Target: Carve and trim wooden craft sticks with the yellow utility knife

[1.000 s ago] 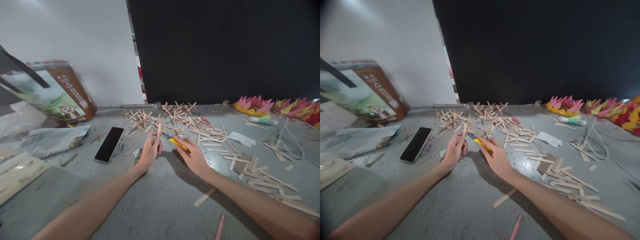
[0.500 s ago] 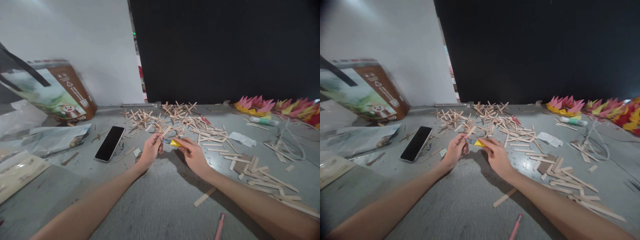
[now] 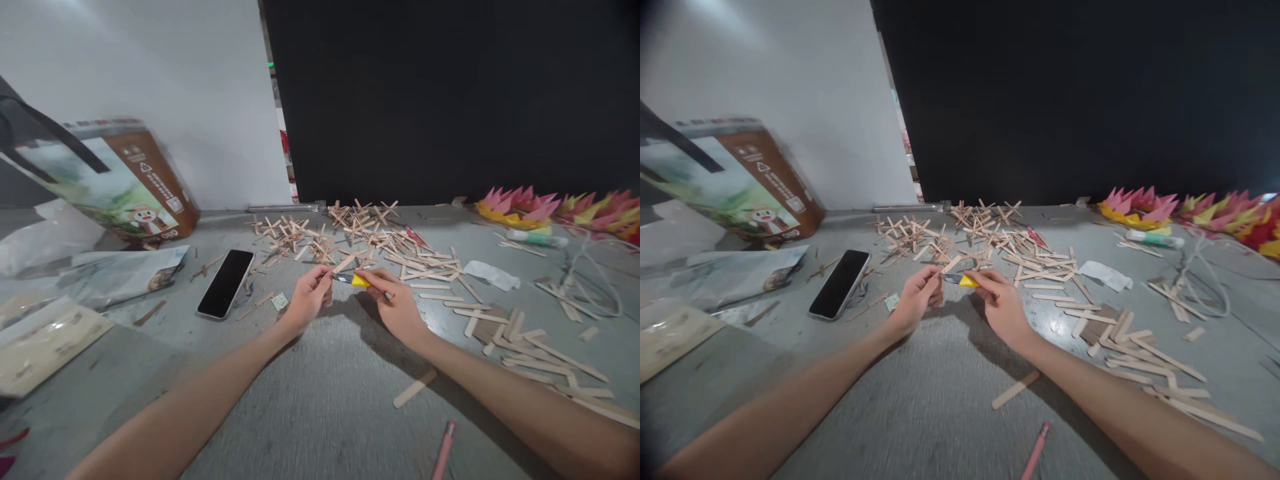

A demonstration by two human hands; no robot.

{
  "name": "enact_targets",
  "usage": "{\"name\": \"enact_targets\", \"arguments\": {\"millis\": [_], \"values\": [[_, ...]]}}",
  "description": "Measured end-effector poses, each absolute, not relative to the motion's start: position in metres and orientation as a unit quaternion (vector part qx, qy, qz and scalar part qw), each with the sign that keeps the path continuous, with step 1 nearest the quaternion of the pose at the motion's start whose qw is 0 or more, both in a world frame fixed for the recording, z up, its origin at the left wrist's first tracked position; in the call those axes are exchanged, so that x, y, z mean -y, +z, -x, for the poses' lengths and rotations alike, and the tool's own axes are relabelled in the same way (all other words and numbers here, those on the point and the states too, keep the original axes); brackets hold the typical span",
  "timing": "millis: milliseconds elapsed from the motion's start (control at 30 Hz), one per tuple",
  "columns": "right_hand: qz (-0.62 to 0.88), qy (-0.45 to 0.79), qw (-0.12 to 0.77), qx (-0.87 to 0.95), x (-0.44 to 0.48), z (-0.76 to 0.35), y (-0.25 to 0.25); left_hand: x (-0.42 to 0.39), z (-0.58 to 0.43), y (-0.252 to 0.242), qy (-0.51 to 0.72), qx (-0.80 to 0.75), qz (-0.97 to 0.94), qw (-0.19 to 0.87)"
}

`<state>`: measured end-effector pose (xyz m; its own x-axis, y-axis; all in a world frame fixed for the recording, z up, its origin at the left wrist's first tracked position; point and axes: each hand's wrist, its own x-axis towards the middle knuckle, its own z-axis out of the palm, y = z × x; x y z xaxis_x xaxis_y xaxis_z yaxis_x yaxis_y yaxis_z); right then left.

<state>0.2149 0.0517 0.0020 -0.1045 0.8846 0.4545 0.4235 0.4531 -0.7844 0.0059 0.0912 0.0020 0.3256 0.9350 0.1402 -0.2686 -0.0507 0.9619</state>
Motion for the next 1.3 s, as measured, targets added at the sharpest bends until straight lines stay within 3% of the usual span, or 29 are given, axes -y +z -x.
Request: {"name": "enact_targets", "arguments": {"millis": [700,1300], "values": [[0.454,0.219,0.478,0.719,-0.052,-0.220,0.001,-0.072,-0.013,0.010,0.465,-0.301,-0.479,0.681],[0.458,0.210,0.464,0.729,-0.053,-0.223,-0.002,-0.073,-0.012,0.007,0.448,-0.283,-0.510,0.677]]}}
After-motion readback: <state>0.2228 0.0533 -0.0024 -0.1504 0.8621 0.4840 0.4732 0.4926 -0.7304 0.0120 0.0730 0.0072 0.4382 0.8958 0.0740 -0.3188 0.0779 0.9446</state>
